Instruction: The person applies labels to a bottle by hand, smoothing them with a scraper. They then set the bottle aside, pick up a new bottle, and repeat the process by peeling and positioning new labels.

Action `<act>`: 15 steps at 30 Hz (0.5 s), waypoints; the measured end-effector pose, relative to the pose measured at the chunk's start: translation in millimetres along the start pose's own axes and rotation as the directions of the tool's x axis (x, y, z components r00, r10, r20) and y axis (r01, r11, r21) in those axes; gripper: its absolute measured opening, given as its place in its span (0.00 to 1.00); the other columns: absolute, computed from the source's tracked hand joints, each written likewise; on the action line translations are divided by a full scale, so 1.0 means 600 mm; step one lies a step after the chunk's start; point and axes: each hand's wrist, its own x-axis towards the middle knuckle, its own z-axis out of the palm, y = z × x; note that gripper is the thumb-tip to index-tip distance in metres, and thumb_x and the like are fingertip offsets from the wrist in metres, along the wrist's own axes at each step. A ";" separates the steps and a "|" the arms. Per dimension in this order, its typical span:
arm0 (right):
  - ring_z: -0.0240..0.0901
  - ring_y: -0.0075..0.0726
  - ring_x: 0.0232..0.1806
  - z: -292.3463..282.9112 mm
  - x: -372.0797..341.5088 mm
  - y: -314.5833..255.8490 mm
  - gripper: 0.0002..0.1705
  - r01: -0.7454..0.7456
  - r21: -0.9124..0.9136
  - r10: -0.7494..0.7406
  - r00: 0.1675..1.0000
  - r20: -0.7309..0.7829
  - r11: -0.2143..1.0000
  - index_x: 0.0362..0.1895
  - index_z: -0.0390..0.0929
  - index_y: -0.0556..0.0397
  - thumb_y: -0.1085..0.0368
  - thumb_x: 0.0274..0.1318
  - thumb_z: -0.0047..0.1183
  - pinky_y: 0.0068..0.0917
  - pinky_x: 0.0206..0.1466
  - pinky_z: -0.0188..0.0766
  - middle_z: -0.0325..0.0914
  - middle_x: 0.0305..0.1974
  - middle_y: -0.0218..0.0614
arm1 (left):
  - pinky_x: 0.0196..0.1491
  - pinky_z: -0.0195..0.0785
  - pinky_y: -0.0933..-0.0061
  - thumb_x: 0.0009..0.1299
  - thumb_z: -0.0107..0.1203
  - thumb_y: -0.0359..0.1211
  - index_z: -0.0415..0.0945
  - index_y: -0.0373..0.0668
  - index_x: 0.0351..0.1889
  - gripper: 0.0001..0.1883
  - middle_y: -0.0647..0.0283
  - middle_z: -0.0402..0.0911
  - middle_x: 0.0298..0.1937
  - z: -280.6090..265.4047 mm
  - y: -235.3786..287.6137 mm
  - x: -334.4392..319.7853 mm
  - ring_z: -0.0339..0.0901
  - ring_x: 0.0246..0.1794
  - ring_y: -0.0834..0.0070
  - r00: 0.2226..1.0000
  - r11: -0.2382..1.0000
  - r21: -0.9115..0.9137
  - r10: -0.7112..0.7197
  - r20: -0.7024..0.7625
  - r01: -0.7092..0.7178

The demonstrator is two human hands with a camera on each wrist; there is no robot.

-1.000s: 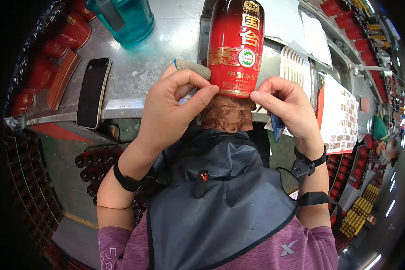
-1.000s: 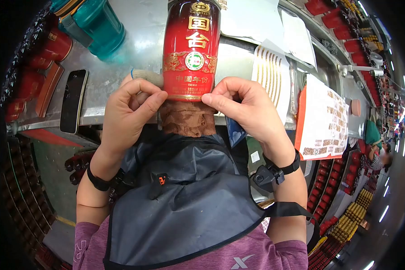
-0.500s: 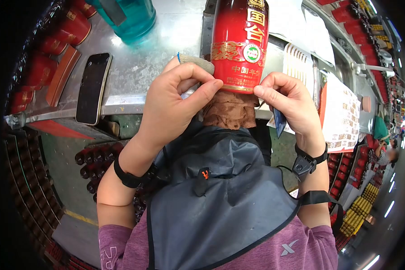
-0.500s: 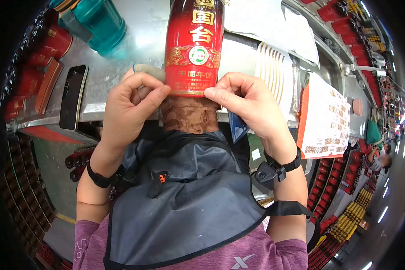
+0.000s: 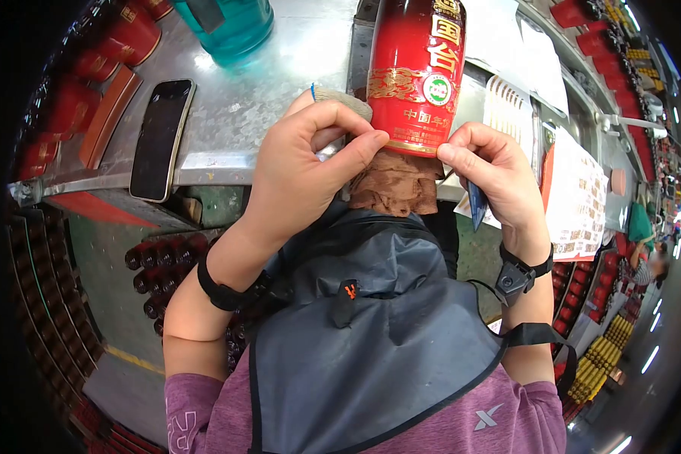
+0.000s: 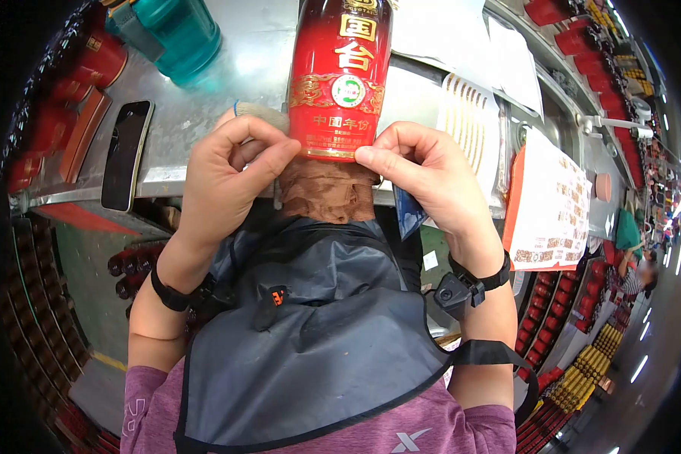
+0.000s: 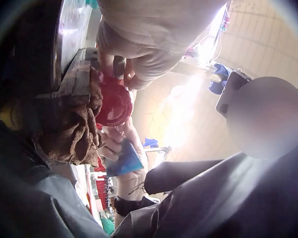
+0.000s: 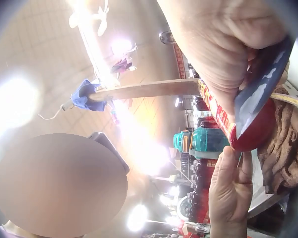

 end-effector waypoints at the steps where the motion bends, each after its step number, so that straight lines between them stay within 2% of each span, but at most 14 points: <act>1: 0.64 0.10 0.30 0.000 0.000 0.000 0.09 -0.003 0.004 0.003 1.000 -0.003 1.000 0.30 0.80 0.53 0.63 0.61 0.64 0.14 0.35 0.60 0.75 0.26 0.18 | 0.55 0.73 0.78 0.68 0.63 0.28 0.80 0.34 0.37 0.06 0.64 0.69 0.43 0.001 -0.001 0.000 0.77 0.45 0.80 1.000 1.000 -0.003 0.007 -0.002 -0.007; 3: 0.65 0.11 0.30 0.002 -0.001 -0.001 0.09 0.000 0.008 0.000 1.000 -0.002 1.000 0.30 0.80 0.53 0.64 0.61 0.64 0.15 0.36 0.61 0.75 0.27 0.18 | 0.55 0.73 0.78 0.68 0.63 0.28 0.80 0.34 0.37 0.06 0.64 0.69 0.43 0.002 -0.003 0.000 0.77 0.45 0.80 1.000 1.000 -0.006 0.013 -0.005 -0.013; 5: 0.65 0.11 0.31 0.002 -0.001 -0.001 0.09 0.003 0.012 -0.003 1.000 -0.002 1.000 0.30 0.80 0.53 0.64 0.61 0.64 0.15 0.36 0.61 0.76 0.27 0.18 | 0.38 0.65 0.88 0.71 0.61 0.25 0.77 0.34 0.38 0.04 0.70 0.76 0.38 0.002 -0.006 0.000 0.75 0.40 0.89 0.999 0.998 0.045 0.054 -0.005 -0.054; 15: 0.67 0.12 0.32 0.001 0.000 0.000 0.09 0.009 0.032 -0.009 1.000 0.009 0.999 0.30 0.80 0.54 0.64 0.61 0.64 0.15 0.38 0.63 0.77 0.28 0.20 | 0.36 0.63 0.90 0.71 0.61 0.25 0.77 0.36 0.38 0.03 0.73 0.76 0.36 0.003 -0.007 -0.001 0.74 0.37 0.91 1.000 0.999 0.041 0.023 -0.015 -0.022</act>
